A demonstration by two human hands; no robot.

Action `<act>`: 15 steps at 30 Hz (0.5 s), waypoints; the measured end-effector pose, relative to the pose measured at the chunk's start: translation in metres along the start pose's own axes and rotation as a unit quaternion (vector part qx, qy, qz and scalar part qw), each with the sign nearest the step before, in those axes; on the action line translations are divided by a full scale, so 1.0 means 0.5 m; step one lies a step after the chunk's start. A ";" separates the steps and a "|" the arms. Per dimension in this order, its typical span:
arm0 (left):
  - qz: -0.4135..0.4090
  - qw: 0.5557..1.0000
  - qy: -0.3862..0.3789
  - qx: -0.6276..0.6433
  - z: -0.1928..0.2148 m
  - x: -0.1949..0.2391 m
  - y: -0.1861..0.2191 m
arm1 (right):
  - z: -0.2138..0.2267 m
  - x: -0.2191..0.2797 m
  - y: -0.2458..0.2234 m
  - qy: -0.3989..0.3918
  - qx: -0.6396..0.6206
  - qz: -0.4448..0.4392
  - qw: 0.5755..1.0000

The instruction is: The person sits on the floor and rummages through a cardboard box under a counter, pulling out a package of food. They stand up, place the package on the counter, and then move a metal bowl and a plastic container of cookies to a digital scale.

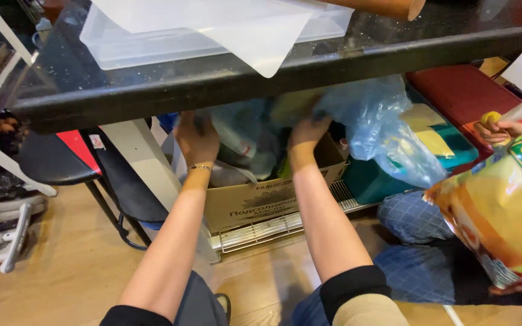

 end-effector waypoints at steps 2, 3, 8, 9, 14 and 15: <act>-0.004 0.997 0.073 -0.020 -0.013 -0.027 -0.019 | -0.016 -0.029 0.028 -0.026 0.034 0.012 0.999; -0.014 0.988 0.147 -0.042 -0.011 -0.040 -0.028 | -0.030 -0.042 0.041 -0.054 0.063 0.023 0.996; -0.005 0.991 0.108 -0.082 -0.013 -0.101 -0.041 | -0.019 -0.118 0.088 -0.137 0.145 0.054 0.978; -0.007 0.991 0.092 -0.095 -0.018 -0.122 -0.035 | -0.021 -0.127 0.093 -0.162 0.167 0.067 0.970; -0.013 0.990 0.043 -0.134 -0.028 -0.133 0.013 | 0.017 -0.111 0.157 -0.234 0.230 0.104 0.939; -0.012 0.989 0.025 -0.147 -0.035 -0.137 0.015 | 0.019 -0.105 0.175 -0.257 0.255 0.115 0.925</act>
Point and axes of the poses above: each hand's wrist, its own x-axis away from the middle knuckle, its own z-axis out of the back of the hand, y = z × x, the point moved 4 cm from there along -x, towards the middle knuckle
